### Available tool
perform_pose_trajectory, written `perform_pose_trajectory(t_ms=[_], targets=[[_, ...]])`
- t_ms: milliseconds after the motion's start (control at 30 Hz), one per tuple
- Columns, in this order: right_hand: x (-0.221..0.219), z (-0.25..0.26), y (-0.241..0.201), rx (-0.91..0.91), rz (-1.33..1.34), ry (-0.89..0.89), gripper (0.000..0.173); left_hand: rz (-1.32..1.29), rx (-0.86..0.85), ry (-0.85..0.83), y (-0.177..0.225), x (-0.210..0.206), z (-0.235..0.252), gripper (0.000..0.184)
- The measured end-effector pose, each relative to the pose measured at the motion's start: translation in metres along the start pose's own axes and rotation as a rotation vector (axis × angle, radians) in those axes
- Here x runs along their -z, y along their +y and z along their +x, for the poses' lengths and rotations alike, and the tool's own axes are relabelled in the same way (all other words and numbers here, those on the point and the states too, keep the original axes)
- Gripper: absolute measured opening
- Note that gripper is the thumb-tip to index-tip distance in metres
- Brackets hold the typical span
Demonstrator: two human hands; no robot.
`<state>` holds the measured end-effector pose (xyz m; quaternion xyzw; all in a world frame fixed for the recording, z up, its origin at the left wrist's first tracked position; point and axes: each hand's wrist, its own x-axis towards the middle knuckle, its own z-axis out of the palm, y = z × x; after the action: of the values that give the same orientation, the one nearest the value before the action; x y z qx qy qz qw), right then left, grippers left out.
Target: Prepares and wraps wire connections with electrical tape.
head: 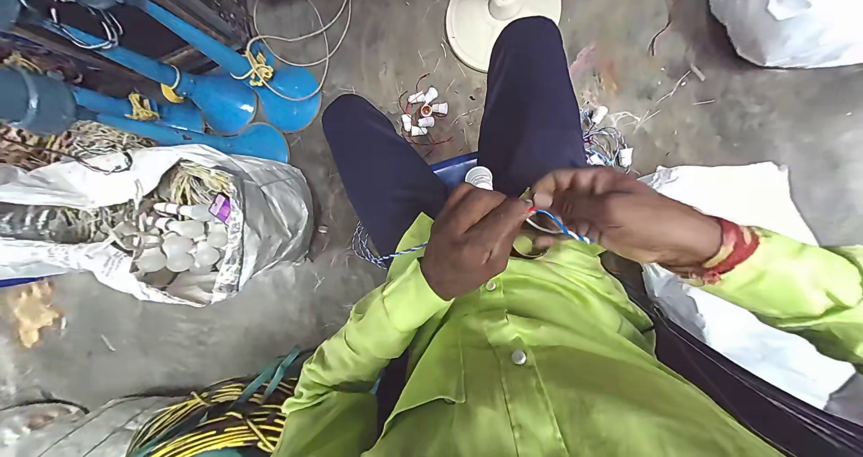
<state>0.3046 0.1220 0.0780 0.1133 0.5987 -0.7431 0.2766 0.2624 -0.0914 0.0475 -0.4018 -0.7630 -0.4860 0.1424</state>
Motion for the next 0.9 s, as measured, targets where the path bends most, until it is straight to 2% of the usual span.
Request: perform_pose_trajectory(t_ms=[67, 167, 267, 367, 500, 767, 900], targets=[[0.002, -0.006, 0.004, 0.323, -0.288, 0.133, 0.011, 0.007, 0.041, -0.008, -0.002, 0.003, 0.0, 0.01], [0.007, -0.014, 0.012, 0.767, -0.772, 0.259, 0.03, 0.004, 0.067, -0.014, -0.003, 0.004, 0.001, 0.011], [0.006, -0.011, 0.016, 1.024, -1.029, 0.307, 0.027, 0.001, 0.075, -0.019, -0.001, 0.002, 0.002, 0.011], [0.005, -0.005, 0.017, 1.095, -1.143, 0.347, 0.022, 0.018, 0.083, -0.02, -0.001, 0.002, 0.002, 0.011], [0.001, 0.0, 0.019, 1.114, -1.165, 0.34, 0.02, 0.048, 0.084, -0.013, -0.002, 0.004, 0.0, 0.01], [0.0, -0.002, 0.016, 1.041, -1.287, 0.39, 0.017, 0.058, 0.104, -0.006, -0.006, -0.003, -0.003, 0.017], [0.004, 0.001, 0.018, 1.055, -1.342, 0.373, 0.016, 0.012, 0.148, -0.141, -0.003, 0.005, 0.001, 0.017]])
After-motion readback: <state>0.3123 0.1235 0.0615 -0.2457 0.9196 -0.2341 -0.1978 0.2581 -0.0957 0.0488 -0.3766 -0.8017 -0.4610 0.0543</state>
